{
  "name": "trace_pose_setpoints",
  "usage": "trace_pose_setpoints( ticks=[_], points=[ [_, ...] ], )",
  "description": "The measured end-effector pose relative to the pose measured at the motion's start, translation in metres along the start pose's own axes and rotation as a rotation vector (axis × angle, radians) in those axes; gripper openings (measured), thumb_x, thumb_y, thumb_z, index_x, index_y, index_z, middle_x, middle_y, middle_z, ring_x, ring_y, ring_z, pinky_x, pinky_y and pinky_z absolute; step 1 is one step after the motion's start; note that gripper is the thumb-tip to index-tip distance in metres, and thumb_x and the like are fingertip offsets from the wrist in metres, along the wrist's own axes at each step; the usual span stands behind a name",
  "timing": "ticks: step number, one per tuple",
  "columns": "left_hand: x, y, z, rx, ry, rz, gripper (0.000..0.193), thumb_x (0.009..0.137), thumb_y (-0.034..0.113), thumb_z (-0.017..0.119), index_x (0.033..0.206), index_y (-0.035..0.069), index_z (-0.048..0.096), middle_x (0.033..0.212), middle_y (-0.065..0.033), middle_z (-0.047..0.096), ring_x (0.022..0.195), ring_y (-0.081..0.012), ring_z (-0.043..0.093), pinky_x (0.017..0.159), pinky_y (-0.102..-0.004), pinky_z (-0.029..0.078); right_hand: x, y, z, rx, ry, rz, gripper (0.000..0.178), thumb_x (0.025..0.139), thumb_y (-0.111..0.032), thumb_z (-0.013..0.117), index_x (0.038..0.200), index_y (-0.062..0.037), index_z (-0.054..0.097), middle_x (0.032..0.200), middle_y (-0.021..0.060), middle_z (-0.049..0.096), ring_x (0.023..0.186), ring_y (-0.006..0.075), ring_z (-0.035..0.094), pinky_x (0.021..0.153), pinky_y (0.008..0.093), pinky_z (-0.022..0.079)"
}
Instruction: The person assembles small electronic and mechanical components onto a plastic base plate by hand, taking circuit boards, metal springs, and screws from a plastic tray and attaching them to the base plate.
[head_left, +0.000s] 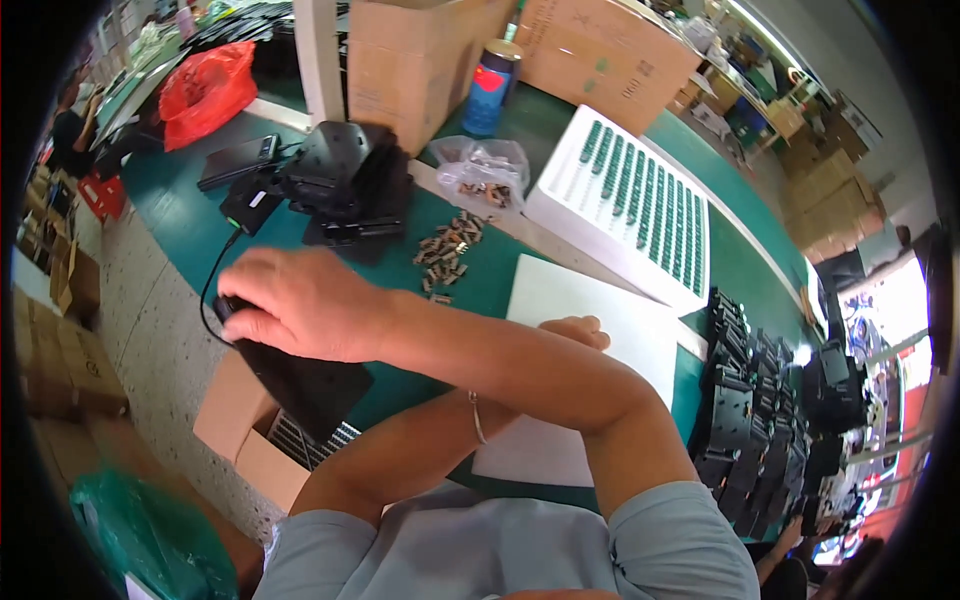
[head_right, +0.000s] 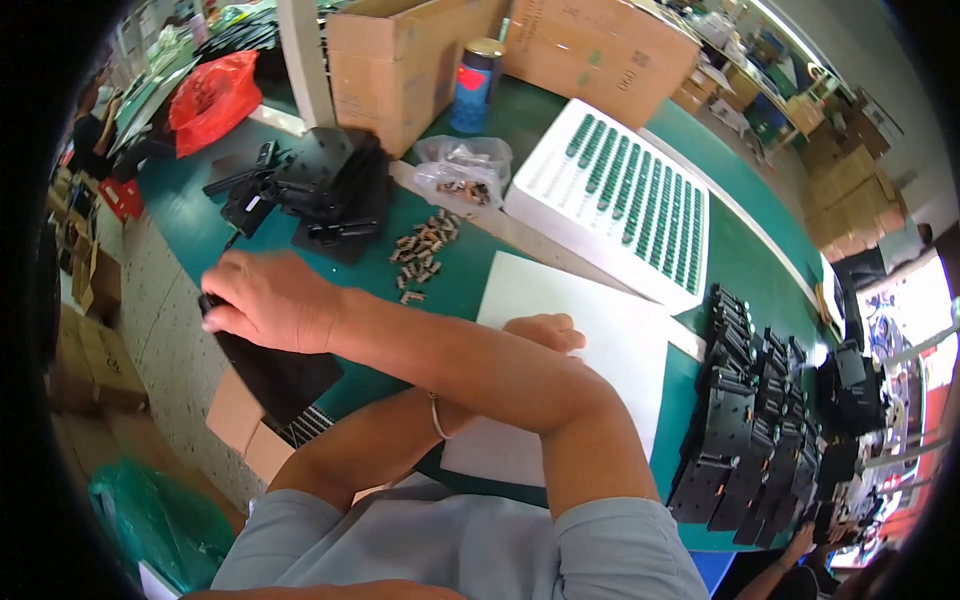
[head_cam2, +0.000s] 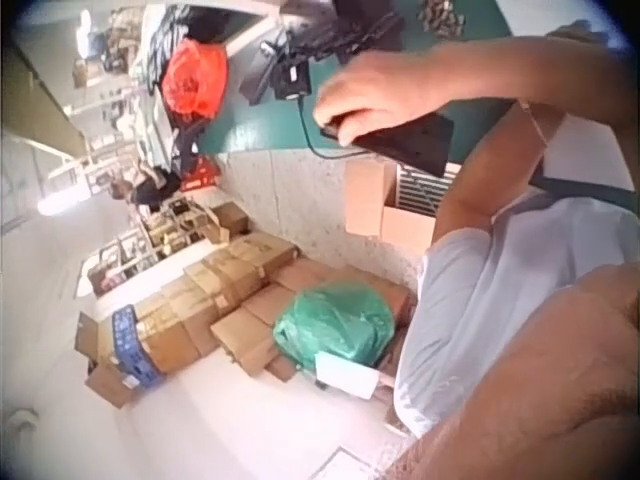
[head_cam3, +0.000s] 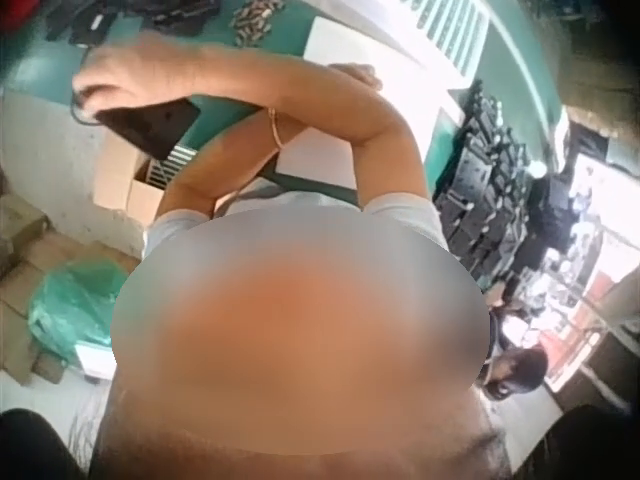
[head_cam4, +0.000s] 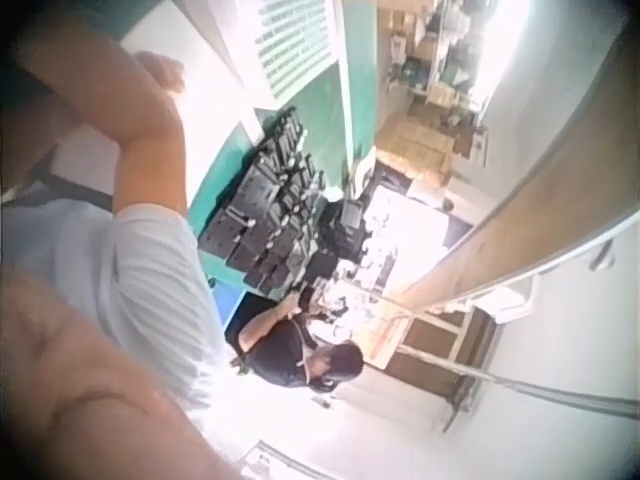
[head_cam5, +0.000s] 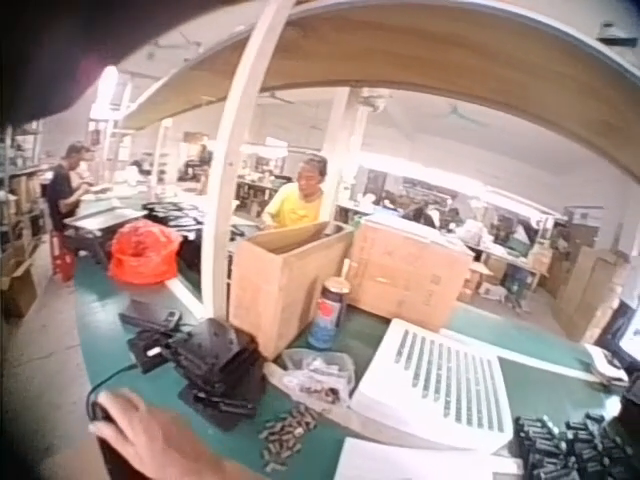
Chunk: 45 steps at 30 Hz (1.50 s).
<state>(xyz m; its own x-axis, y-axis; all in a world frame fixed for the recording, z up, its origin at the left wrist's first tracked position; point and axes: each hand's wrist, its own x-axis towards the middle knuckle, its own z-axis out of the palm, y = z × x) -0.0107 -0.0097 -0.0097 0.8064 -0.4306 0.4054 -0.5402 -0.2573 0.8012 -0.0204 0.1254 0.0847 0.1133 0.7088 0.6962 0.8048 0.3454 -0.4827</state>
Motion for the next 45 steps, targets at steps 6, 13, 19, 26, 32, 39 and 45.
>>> trace_pose_setpoints(
  ticks=[6,13,19,26,32,39,45],
  points=[
    [-0.002,-0.022,0.024,0.356,0.423,0.218,0.007,0.089,0.017,0.056,0.085,0.012,0.059,0.083,-0.0134,0.060,0.081,-0.0306,0.060,0.070,-0.0429,0.049,-0.032,-0.059,-0.143,0.114,0.225,0.470,0.021,0.088,-0.017,0.069,0.103,-0.0018,0.067,0.085,0.0058,0.066,0.075,0.0131,0.064,0.065,0.0286,0.049],
    [0.021,-0.007,-0.022,-0.176,0.601,-0.251,0.019,0.092,0.015,0.057,0.102,0.002,0.067,0.078,-0.0108,0.064,0.069,-0.0161,0.062,0.065,-0.0320,0.050,-0.153,-0.099,-0.231,-0.484,-0.190,0.840,0.028,0.085,-0.016,0.075,0.106,-0.0005,0.066,0.092,0.0137,0.066,0.075,0.0252,0.065,0.066,0.0314,0.052],
    [0.016,-0.009,-0.036,-0.262,0.402,-0.463,0.017,0.092,0.016,0.061,0.101,0.003,0.068,0.079,-0.0032,0.063,0.066,-0.0105,0.057,0.061,-0.0262,0.048,-0.200,-0.086,-0.189,-0.662,-0.318,0.738,0.031,0.083,-0.024,0.074,0.105,-0.0040,0.065,0.095,0.0137,0.066,0.081,0.0343,0.065,0.067,0.0405,0.052],
    [0.014,0.008,-0.035,0.042,0.148,-0.256,0.019,0.087,0.017,0.068,0.100,0.003,0.068,0.083,-0.0092,0.063,0.070,-0.0176,0.059,0.064,-0.0291,0.048,-0.249,-0.113,-0.222,-0.714,0.053,1.109,0.022,0.092,-0.015,0.067,0.108,-0.0002,0.067,0.090,0.0144,0.068,0.062,0.0229,0.061,0.059,0.0327,0.049],
    [0.006,0.018,-0.021,0.344,-0.040,0.040,0.028,0.074,0.015,0.077,0.098,0.004,0.067,0.095,-0.0100,0.064,0.090,-0.0293,0.058,0.080,-0.0384,0.049,-0.306,-0.099,-0.196,-0.502,0.448,1.170,0.017,0.095,-0.006,0.057,0.108,-0.0009,0.067,0.088,0.0134,0.068,0.073,0.0186,0.066,0.067,0.0306,0.051],
    [0.006,0.012,-0.024,0.333,-0.033,-0.009,0.027,0.072,0.010,0.075,0.096,0.003,0.065,0.096,-0.0106,0.063,0.092,-0.0307,0.057,0.083,-0.0398,0.048,-0.308,-0.097,-0.190,-0.725,0.367,1.040,0.018,0.094,-0.003,0.054,0.108,-0.0026,0.066,0.089,0.0158,0.067,0.079,0.0279,0.067,0.070,0.0346,0.053],
    [0.009,0.014,-0.028,0.317,-0.024,-0.039,0.026,0.071,0.011,0.074,0.093,0.004,0.063,0.094,-0.0113,0.062,0.091,-0.0313,0.057,0.081,-0.0398,0.049,-0.304,-0.096,-0.192,-0.706,0.368,1.060,0.018,0.093,-0.003,0.054,0.107,-0.0030,0.066,0.090,0.0168,0.066,0.080,0.0315,0.067,0.071,0.0373,0.052]
  ],
)
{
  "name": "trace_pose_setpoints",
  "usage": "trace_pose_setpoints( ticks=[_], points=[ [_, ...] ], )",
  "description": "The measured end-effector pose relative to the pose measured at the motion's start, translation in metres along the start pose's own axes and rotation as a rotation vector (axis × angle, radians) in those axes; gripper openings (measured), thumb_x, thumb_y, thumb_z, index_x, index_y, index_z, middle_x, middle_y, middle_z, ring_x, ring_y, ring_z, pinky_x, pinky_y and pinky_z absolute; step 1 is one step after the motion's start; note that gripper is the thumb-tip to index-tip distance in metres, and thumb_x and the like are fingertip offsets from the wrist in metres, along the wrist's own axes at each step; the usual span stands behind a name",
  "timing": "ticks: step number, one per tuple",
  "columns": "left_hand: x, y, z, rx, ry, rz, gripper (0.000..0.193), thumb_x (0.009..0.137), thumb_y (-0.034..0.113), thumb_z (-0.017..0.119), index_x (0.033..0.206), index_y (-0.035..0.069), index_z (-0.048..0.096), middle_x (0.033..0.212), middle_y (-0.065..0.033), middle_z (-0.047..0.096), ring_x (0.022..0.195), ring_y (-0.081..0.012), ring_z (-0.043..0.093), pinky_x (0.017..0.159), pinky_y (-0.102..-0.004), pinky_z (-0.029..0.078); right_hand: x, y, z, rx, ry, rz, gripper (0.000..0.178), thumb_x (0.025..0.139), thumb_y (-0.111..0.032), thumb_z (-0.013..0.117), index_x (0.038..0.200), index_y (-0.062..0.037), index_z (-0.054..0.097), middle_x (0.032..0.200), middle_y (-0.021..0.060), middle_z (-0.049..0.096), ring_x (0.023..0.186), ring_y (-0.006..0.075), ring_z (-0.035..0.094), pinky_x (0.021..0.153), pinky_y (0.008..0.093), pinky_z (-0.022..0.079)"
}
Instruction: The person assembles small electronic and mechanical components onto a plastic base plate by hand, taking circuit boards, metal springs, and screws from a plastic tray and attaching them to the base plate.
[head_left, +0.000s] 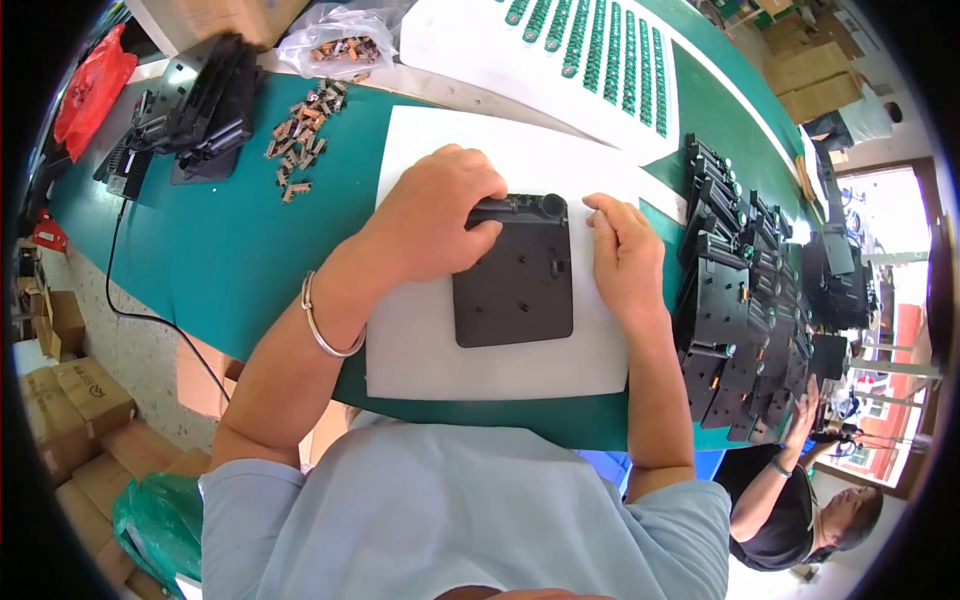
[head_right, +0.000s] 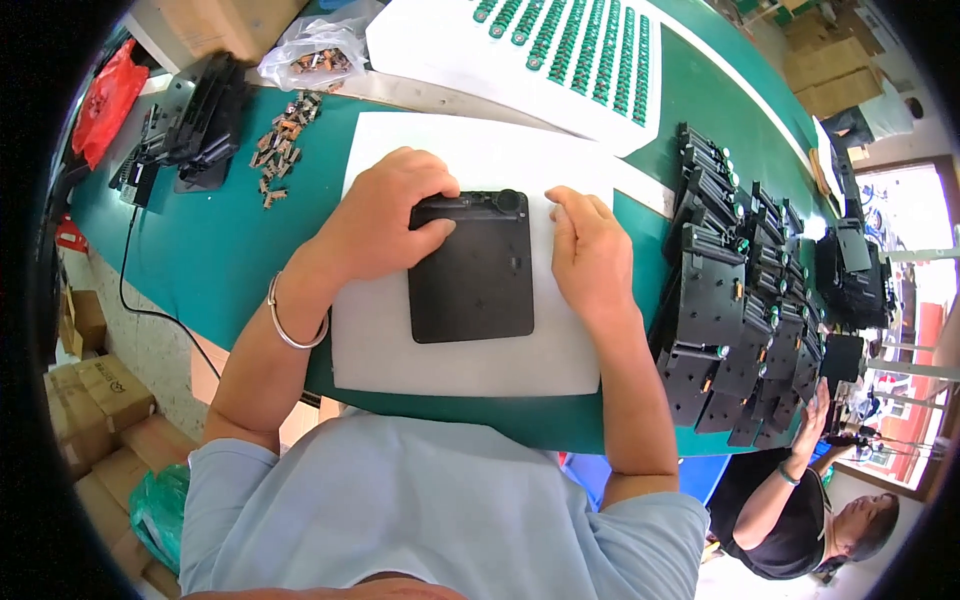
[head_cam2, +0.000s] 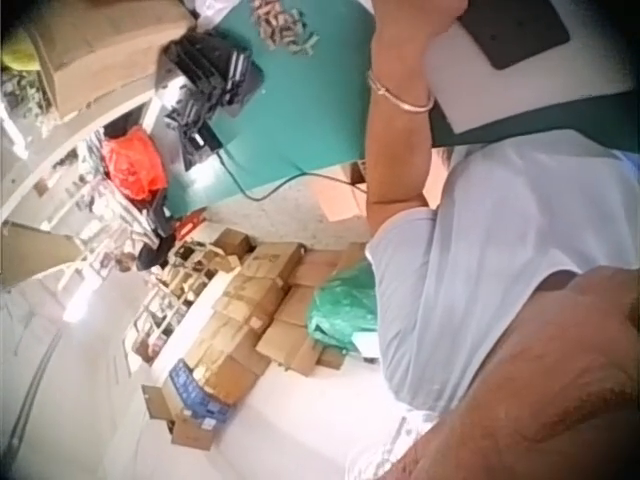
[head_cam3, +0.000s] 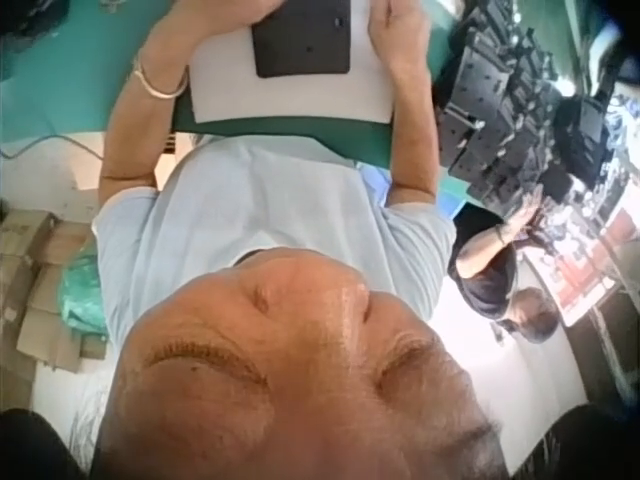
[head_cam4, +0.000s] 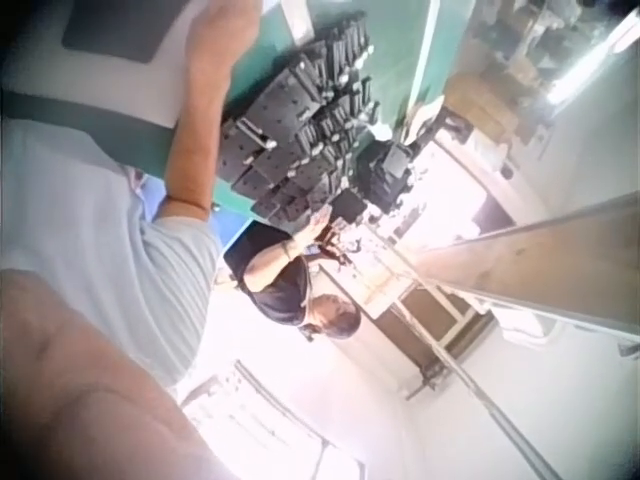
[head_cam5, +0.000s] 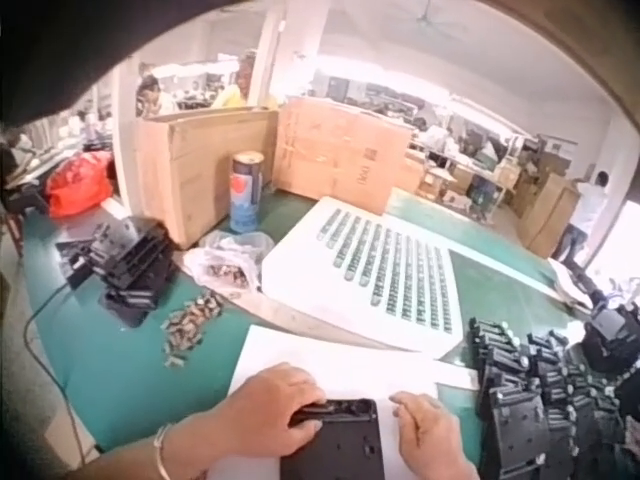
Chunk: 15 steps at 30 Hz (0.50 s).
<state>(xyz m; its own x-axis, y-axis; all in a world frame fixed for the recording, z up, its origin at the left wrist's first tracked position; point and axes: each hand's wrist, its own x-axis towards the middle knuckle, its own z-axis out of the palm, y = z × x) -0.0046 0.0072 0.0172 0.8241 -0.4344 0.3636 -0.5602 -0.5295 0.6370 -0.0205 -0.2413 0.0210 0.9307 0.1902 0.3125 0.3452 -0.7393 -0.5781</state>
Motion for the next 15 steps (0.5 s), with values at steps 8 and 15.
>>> trace_pose_setpoints(
  ticks=[8,15],
  points=[
    [0.000,0.003,0.016,0.102,0.095,0.008,0.028,0.071,0.021,0.078,0.092,0.009,0.066,0.088,-0.0088,0.059,0.088,-0.0299,0.057,0.077,-0.0419,0.046,0.003,0.002,-0.007,-0.102,-0.070,-0.133,0.017,0.092,-0.002,0.058,0.108,0.0007,0.065,0.088,0.0156,0.065,0.071,0.0262,0.063,0.065,0.0344,0.050],
    [-0.003,0.006,0.018,0.125,0.104,0.003,0.024,0.073,0.024,0.078,0.089,0.011,0.067,0.086,-0.0065,0.056,0.088,-0.0260,0.055,0.074,-0.0407,0.044,0.053,-0.037,-0.021,-0.038,-0.236,-0.030,0.020,0.092,-0.008,0.064,0.110,-0.0010,0.067,0.091,0.0113,0.069,0.063,0.0118,0.060,0.058,0.0266,0.049]
  ],
)
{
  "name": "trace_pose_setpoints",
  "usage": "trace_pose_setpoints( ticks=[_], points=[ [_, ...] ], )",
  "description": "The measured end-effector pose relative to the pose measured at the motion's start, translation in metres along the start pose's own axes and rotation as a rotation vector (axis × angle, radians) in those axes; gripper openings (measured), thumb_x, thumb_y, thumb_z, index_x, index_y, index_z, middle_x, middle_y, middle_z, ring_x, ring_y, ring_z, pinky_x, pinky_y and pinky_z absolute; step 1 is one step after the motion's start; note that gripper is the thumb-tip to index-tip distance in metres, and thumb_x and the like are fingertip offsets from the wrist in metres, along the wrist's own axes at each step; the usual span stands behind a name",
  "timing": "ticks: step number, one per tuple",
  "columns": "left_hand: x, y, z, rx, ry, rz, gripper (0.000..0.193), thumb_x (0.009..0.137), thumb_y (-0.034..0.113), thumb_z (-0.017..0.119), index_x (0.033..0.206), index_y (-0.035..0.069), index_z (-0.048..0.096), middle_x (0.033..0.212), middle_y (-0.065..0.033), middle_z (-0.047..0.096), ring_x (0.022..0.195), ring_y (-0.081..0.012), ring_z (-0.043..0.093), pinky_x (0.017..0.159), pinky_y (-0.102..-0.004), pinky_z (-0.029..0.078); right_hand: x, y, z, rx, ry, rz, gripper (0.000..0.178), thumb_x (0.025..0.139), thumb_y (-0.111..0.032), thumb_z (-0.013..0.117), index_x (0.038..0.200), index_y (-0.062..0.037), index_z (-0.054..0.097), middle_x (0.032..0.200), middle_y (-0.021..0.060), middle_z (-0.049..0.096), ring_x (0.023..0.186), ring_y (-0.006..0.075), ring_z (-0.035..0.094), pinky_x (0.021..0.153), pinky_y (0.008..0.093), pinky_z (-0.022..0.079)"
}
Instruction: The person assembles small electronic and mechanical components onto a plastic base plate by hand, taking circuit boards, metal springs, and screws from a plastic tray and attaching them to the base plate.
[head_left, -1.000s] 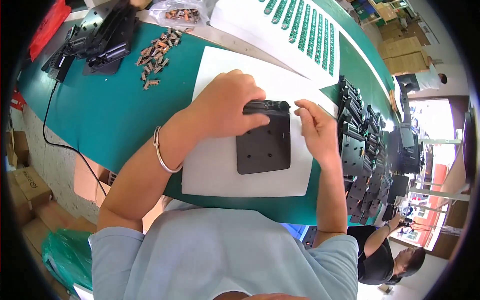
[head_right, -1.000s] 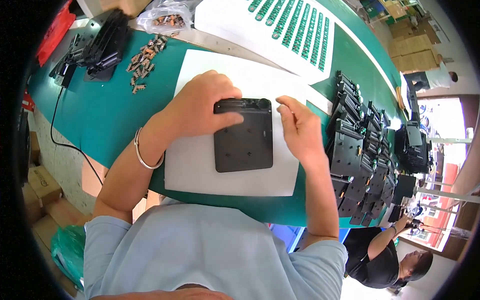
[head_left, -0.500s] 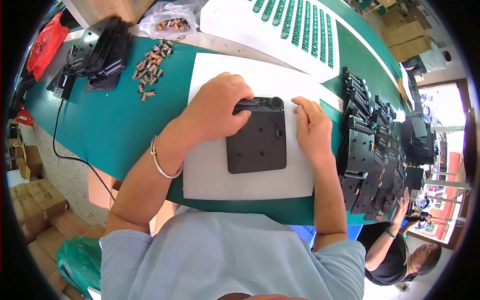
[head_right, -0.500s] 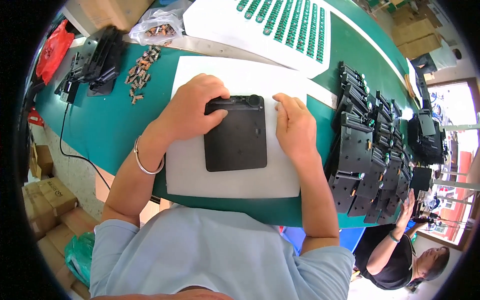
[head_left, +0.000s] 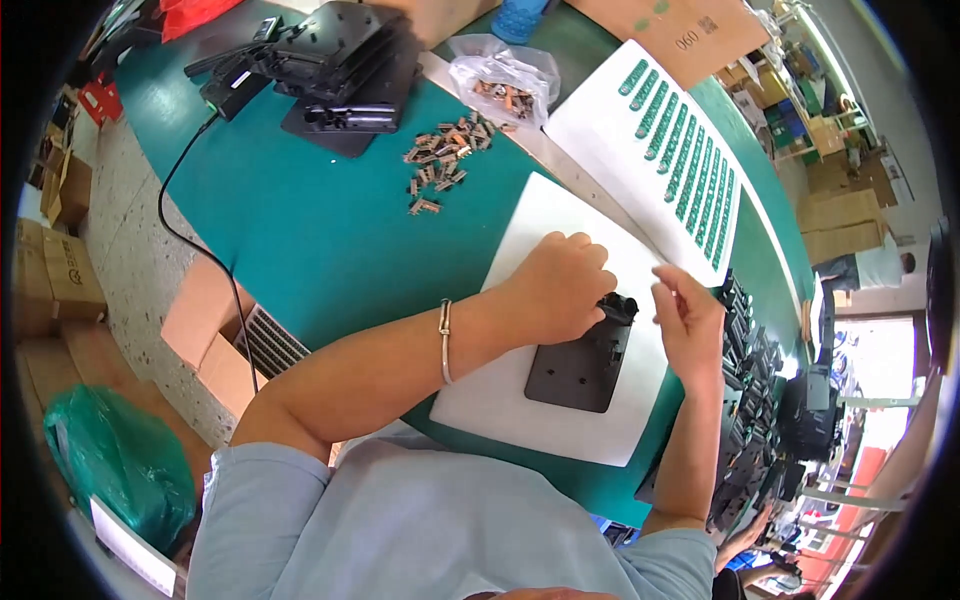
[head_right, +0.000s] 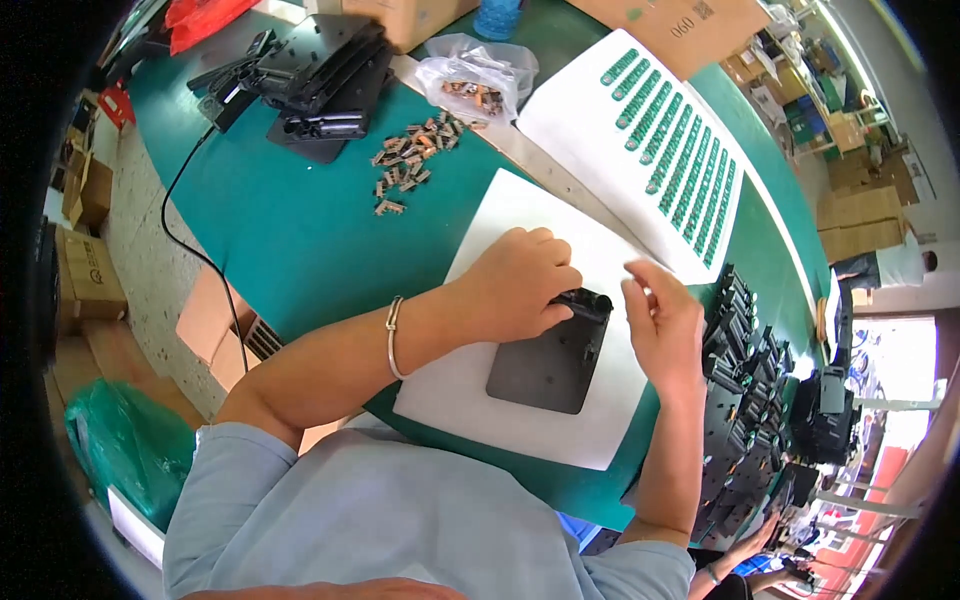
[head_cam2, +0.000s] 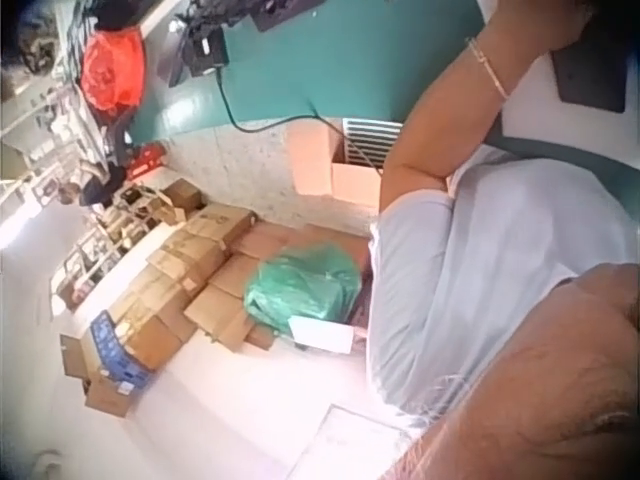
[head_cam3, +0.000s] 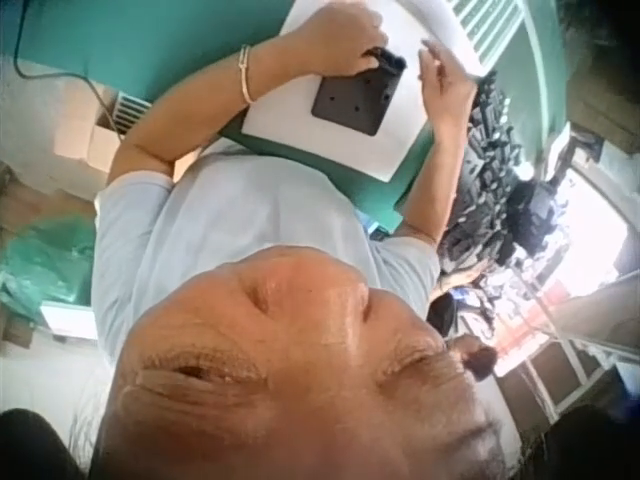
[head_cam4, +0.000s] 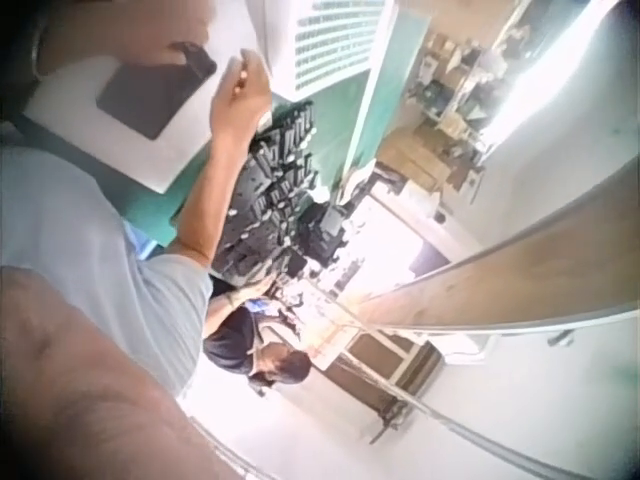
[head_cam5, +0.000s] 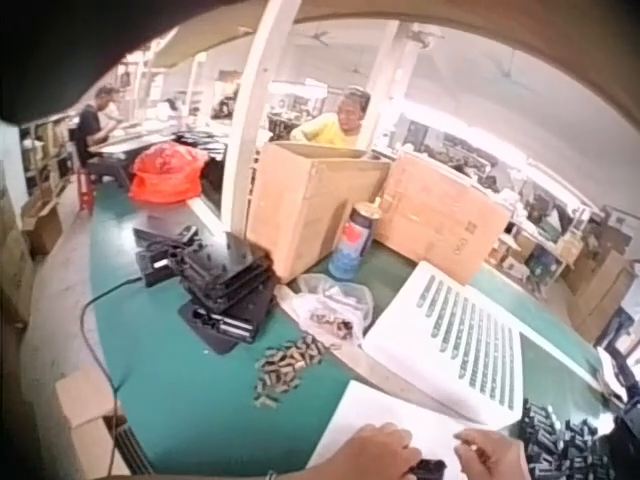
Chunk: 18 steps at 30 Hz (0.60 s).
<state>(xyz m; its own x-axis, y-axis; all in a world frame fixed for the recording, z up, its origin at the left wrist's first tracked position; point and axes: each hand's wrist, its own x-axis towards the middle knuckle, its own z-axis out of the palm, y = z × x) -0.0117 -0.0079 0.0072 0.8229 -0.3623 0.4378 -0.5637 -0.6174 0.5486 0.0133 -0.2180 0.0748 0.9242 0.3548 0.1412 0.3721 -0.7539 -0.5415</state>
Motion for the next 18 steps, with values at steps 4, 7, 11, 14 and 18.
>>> trace_pose_setpoints(
  ticks=[4,7,11,14,18],
  points=[
    [-0.001,-0.002,0.005,0.005,0.032,0.014,0.022,0.075,0.027,0.077,0.087,0.011,0.068,0.091,-0.0061,0.059,0.091,-0.0251,0.057,0.075,-0.0395,0.045,0.055,-0.051,0.021,0.056,-0.085,-0.237,0.021,0.090,-0.010,0.065,0.109,-0.0014,0.068,0.093,0.0139,0.069,0.072,0.0184,0.064,0.066,0.0296,0.052],
    [-0.003,-0.006,0.005,0.042,0.013,-0.011,0.022,0.076,0.028,0.076,0.088,0.011,0.069,0.093,-0.0061,0.060,0.094,-0.0247,0.057,0.077,-0.0387,0.046,0.107,-0.074,0.056,0.005,-0.061,-0.337,0.023,0.088,-0.012,0.066,0.109,-0.0015,0.067,0.096,0.0160,0.068,0.080,0.0280,0.067,0.073,0.0354,0.053],
    [0.003,-0.002,0.005,0.048,-0.016,-0.010,0.023,0.075,0.029,0.076,0.089,0.010,0.070,0.093,-0.0071,0.061,0.095,-0.0244,0.058,0.079,-0.0389,0.047,0.182,-0.082,0.090,-0.181,0.164,-0.658,0.028,0.087,-0.022,0.064,0.105,-0.0014,0.067,0.099,0.0185,0.067,0.088,0.0383,0.065,0.084,0.0445,0.052],
    [0.002,-0.001,0.006,0.045,-0.023,-0.023,0.023,0.075,0.028,0.076,0.088,0.010,0.070,0.092,-0.0071,0.061,0.095,-0.0242,0.058,0.078,-0.0388,0.047,0.236,-0.093,0.101,-0.144,0.085,-0.531,0.032,0.089,-0.030,0.061,0.104,-0.0024,0.068,0.101,0.0197,0.069,0.095,0.0386,0.065,0.087,0.0452,0.051],
    [0.002,-0.001,0.004,0.028,-0.041,-0.036,0.022,0.075,0.028,0.076,0.087,0.010,0.071,0.089,-0.0062,0.061,0.093,-0.0243,0.059,0.076,-0.0379,0.046,0.284,-0.093,0.115,-0.263,-0.054,-0.269,0.039,0.092,-0.038,0.055,0.102,-0.0036,0.070,0.103,0.0206,0.070,0.102,0.0398,0.064,0.091,0.0447,0.050]
  ],
)
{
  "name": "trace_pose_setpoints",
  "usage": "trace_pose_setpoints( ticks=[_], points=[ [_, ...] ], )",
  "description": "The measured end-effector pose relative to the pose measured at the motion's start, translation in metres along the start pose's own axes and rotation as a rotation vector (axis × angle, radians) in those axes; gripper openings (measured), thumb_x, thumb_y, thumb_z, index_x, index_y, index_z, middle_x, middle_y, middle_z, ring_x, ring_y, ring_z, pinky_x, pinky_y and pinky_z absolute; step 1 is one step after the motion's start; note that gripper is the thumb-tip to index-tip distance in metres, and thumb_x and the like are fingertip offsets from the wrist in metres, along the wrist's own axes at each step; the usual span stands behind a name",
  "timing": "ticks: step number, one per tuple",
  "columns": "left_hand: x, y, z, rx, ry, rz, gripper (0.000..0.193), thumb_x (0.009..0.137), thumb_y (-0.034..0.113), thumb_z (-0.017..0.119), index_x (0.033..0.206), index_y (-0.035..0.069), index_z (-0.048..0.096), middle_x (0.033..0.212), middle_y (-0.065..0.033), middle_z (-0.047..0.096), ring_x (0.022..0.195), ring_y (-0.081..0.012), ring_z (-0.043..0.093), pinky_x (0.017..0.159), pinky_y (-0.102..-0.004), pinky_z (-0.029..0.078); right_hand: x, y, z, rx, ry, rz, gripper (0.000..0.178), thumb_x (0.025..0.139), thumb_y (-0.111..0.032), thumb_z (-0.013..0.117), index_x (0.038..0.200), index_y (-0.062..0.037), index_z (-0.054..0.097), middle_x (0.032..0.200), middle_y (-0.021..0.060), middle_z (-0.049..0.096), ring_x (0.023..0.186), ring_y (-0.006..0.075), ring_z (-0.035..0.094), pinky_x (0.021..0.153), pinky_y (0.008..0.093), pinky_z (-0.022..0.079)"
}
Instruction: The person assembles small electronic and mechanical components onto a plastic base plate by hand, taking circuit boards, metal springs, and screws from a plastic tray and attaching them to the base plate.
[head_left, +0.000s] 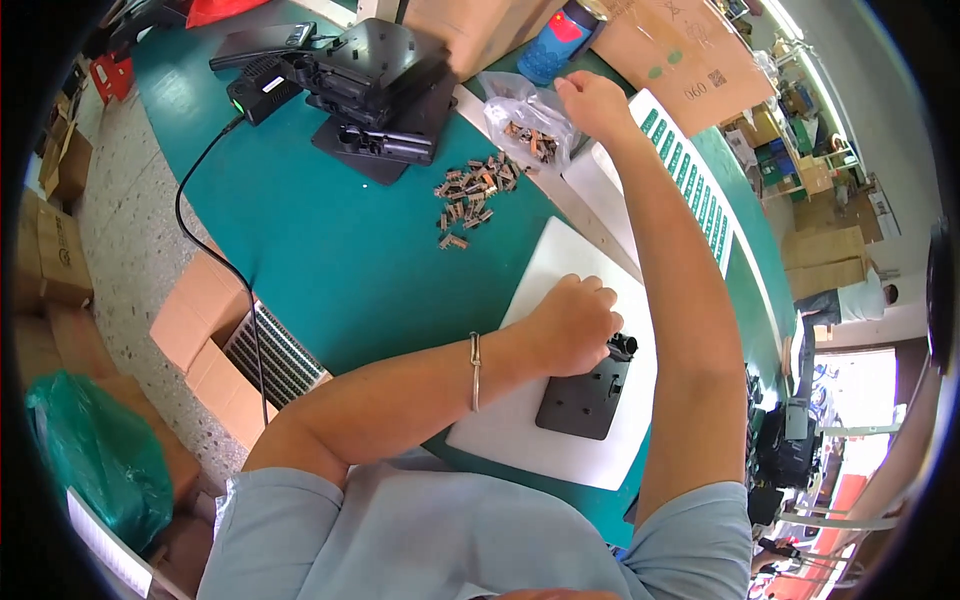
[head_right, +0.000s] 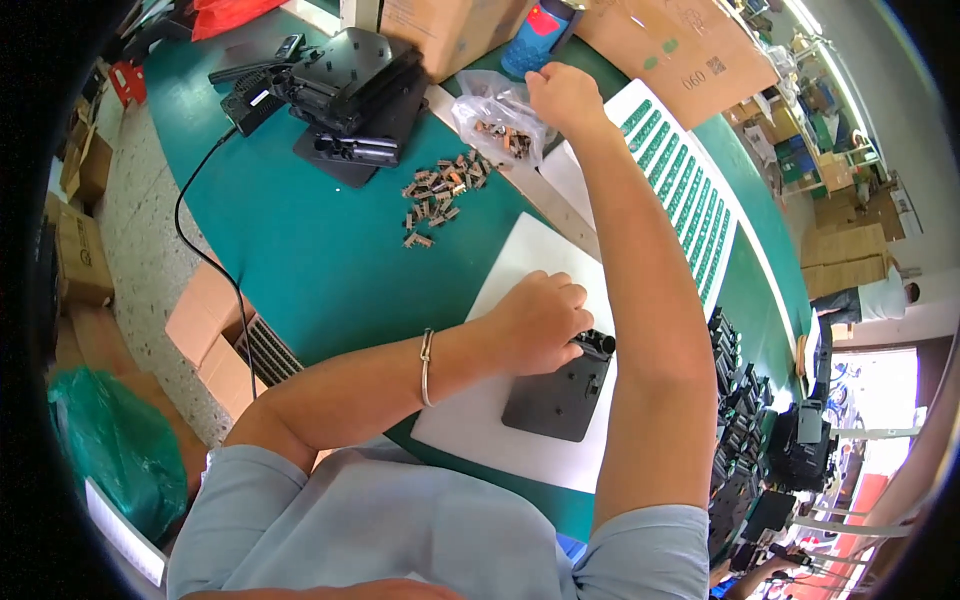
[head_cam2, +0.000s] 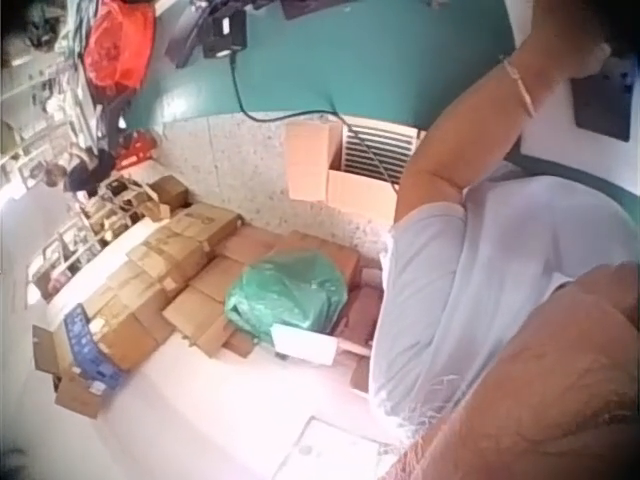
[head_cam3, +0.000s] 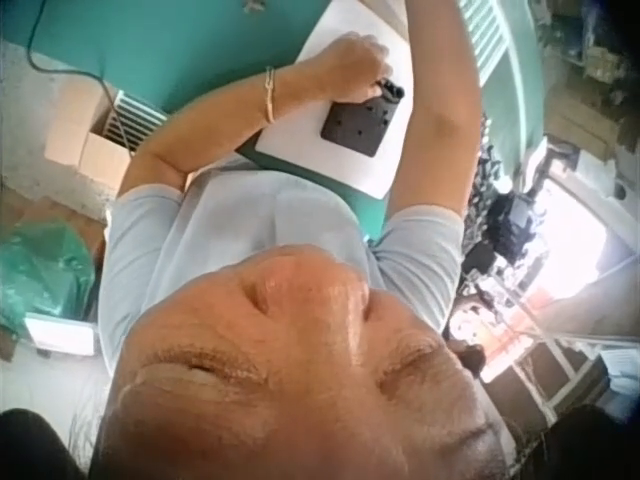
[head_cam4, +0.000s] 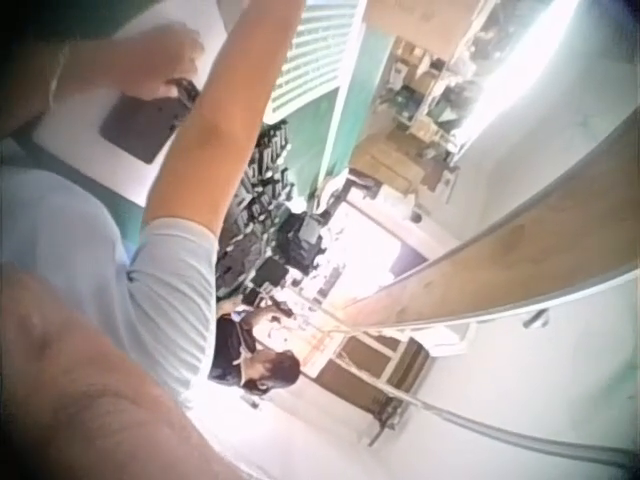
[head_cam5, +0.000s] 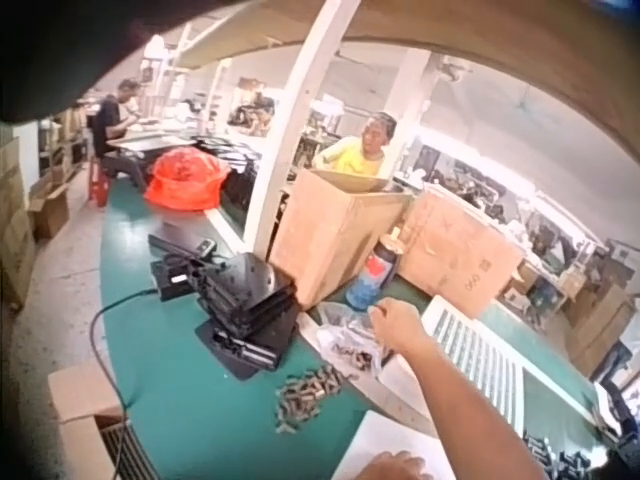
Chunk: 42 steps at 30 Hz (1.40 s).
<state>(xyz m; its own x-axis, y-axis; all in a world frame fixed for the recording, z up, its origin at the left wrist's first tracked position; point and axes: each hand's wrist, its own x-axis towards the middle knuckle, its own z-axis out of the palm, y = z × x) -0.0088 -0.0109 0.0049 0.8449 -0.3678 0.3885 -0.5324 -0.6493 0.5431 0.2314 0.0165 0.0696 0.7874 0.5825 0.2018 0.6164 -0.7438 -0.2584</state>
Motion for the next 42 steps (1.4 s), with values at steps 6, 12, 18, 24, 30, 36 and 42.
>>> trace_pose_setpoints(
  ticks=[6,12,18,24,30,36,42],
  points=[
    [0.001,0.002,0.001,-0.010,0.045,0.014,0.016,0.073,0.024,0.075,0.083,0.011,0.073,0.090,-0.0057,0.065,0.093,-0.0236,0.060,0.075,-0.0367,0.046,0.036,0.012,0.017,-0.112,-0.279,0.127,0.065,0.085,-0.054,0.061,0.121,-0.0011,0.065,0.121,0.0202,0.066,0.110,0.0359,0.064,0.093,0.0419,0.050],
    [-0.001,0.000,-0.001,-0.006,0.020,0.006,0.024,0.076,0.031,0.077,0.088,0.010,0.073,0.090,-0.0058,0.063,0.095,-0.0224,0.060,0.078,-0.0361,0.046,0.024,0.001,0.023,0.184,-0.394,0.278,0.077,0.083,-0.053,0.069,0.140,-0.0044,0.050,0.126,0.0127,0.064,0.102,0.0244,0.065,0.080,0.0366,0.053],
    [0.001,0.003,-0.001,0.038,-0.013,-0.010,0.024,0.076,0.031,0.076,0.089,0.011,0.073,0.092,-0.0046,0.064,0.098,-0.0219,0.060,0.079,-0.0358,0.047,0.002,-0.008,0.019,0.414,-0.464,0.266,0.049,0.085,-0.033,0.074,0.125,-0.0069,0.062,0.102,0.0077,0.069,0.086,0.0167,0.064,0.072,0.0311,0.051],
    [0.001,0.003,0.002,0.077,-0.014,-0.015,0.025,0.076,0.032,0.076,0.090,0.012,0.072,0.095,-0.0044,0.064,0.102,-0.0221,0.060,0.080,-0.0370,0.048,-0.032,-0.011,0.004,0.549,-0.103,-0.013,0.019,0.089,-0.018,0.067,0.101,-0.0033,0.067,0.084,0.0041,0.067,0.076,0.0133,0.060,0.069,0.0297,0.049],
    [0.000,0.001,0.004,0.093,0.016,0.012,0.027,0.076,0.033,0.076,0.092,0.012,0.072,0.094,-0.0047,0.063,0.099,-0.0220,0.060,0.080,-0.0374,0.048,-0.061,-0.015,0.002,0.608,0.131,-0.125,0.015,0.091,-0.016,0.063,0.096,-0.0024,0.065,0.080,0.0043,0.065,0.072,0.0130,0.059,0.068,0.0290,0.048],
    [0.001,-0.001,0.001,0.091,0.008,0.018,0.026,0.077,0.034,0.074,0.088,0.011,0.072,0.091,-0.0053,0.062,0.096,-0.0224,0.060,0.079,-0.0373,0.048,-0.037,-0.008,0.021,0.384,0.204,-0.127,0.014,0.088,-0.016,0.062,0.091,-0.0034,0.066,0.083,0.0160,0.068,0.076,0.0311,0.066,0.072,0.0380,0.052],
    [0.004,0.001,-0.002,0.065,-0.044,-0.018,0.023,0.077,0.032,0.075,0.088,0.013,0.073,0.093,-0.0037,0.065,0.096,-0.0211,0.061,0.077,-0.0356,0.048,-0.017,-0.002,0.031,0.169,0.195,-0.104,0.017,0.090,-0.017,0.057,0.095,-0.0047,0.067,0.092,0.0196,0.069,0.089,0.0400,0.065,0.081,0.0450,0.052]
  ],
)
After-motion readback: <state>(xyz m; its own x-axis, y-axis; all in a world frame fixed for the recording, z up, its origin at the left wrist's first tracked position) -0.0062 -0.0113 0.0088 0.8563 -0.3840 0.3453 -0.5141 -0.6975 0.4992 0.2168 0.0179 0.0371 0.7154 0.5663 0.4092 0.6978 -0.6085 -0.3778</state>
